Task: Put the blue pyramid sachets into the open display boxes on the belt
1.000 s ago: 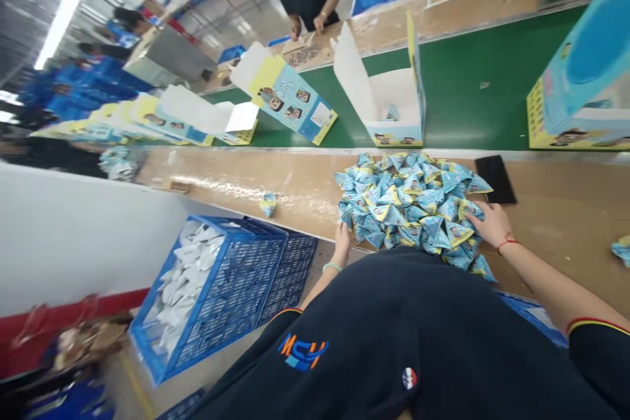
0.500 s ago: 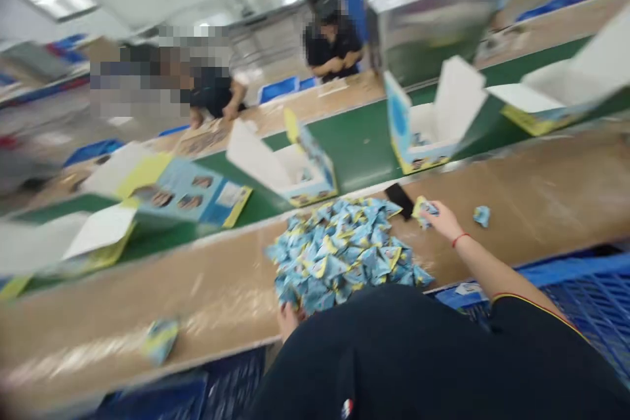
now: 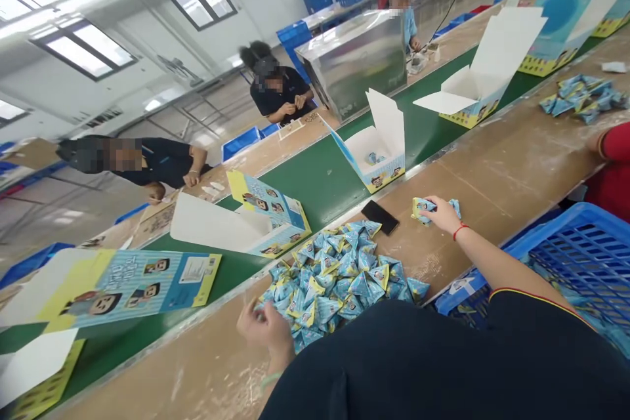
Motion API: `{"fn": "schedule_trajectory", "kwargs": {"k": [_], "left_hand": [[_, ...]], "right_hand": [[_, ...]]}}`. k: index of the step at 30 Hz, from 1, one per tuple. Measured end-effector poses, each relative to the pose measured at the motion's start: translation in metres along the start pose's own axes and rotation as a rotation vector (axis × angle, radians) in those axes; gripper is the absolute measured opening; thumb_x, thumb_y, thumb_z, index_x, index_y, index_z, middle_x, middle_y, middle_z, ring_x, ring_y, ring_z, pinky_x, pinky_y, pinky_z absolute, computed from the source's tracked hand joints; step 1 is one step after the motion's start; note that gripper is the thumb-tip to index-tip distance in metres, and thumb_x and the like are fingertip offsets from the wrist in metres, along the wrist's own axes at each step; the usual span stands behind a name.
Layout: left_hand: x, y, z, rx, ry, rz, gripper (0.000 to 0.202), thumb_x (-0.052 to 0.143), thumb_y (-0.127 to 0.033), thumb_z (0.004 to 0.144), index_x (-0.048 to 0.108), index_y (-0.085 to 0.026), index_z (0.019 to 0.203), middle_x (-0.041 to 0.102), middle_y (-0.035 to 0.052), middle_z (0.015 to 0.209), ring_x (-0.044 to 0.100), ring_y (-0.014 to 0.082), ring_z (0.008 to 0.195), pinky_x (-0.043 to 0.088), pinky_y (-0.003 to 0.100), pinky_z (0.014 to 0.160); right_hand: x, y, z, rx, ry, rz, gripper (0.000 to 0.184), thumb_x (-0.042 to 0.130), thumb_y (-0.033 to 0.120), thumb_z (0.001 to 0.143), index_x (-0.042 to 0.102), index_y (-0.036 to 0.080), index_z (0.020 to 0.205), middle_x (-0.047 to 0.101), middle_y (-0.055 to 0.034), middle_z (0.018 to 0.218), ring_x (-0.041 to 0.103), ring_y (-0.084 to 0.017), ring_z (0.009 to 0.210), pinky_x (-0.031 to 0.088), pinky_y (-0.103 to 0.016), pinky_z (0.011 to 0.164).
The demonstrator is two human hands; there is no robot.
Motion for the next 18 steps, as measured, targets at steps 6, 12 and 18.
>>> {"fn": "schedule_trajectory", "kwargs": {"k": [6, 12, 18], "left_hand": [[0.194, -0.17, -0.001, 0.424, 0.651, -0.275, 0.042, 0.059, -0.028, 0.088, 0.058, -0.018, 0.129, 0.05, 0.0181, 0.143, 0.066, 0.022, 0.099, 0.059, 0.04, 0.085], [0.293, -0.231, -0.049, 0.519, 1.058, -0.214, 0.049, 0.061, -0.022, 0.089, 0.056, -0.019, 0.138, 0.037, 0.0179, 0.161, 0.057, 0.0301, 0.135, 0.05, 0.047, 0.112], [0.322, -0.241, -0.041, 0.571, 1.134, -0.023, 0.068, 0.061, -0.023, 0.089, 0.042, -0.02, 0.154, 0.02, 0.0164, 0.172, 0.065, 0.03, 0.125, 0.051, 0.044, 0.11]], "right_hand": [[-0.015, -0.013, 0.004, 0.045, -0.128, 0.165, 0.046, 0.081, 0.045, 0.065, 0.073, 0.021, 0.103, 0.079, -0.0104, 0.105, 0.074, -0.028, 0.093, 0.059, -0.044, 0.09], [-0.025, -0.026, 0.0, 0.132, -0.207, 0.413, 0.05, 0.08, 0.047, 0.066, 0.069, 0.022, 0.107, 0.078, -0.0109, 0.107, 0.075, -0.027, 0.089, 0.063, -0.039, 0.074], [-0.041, -0.049, -0.01, 0.3, -0.267, 0.59, 0.057, 0.083, 0.05, 0.062, 0.064, 0.023, 0.108, 0.076, -0.0094, 0.103, 0.075, -0.026, 0.082, 0.063, -0.035, 0.063]]}}
Point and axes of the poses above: each hand's wrist, its own z-axis towards the middle knuckle, its own x-axis out of the palm, y = z × x, the point moved 9 cm from there along z, towards the middle knuckle
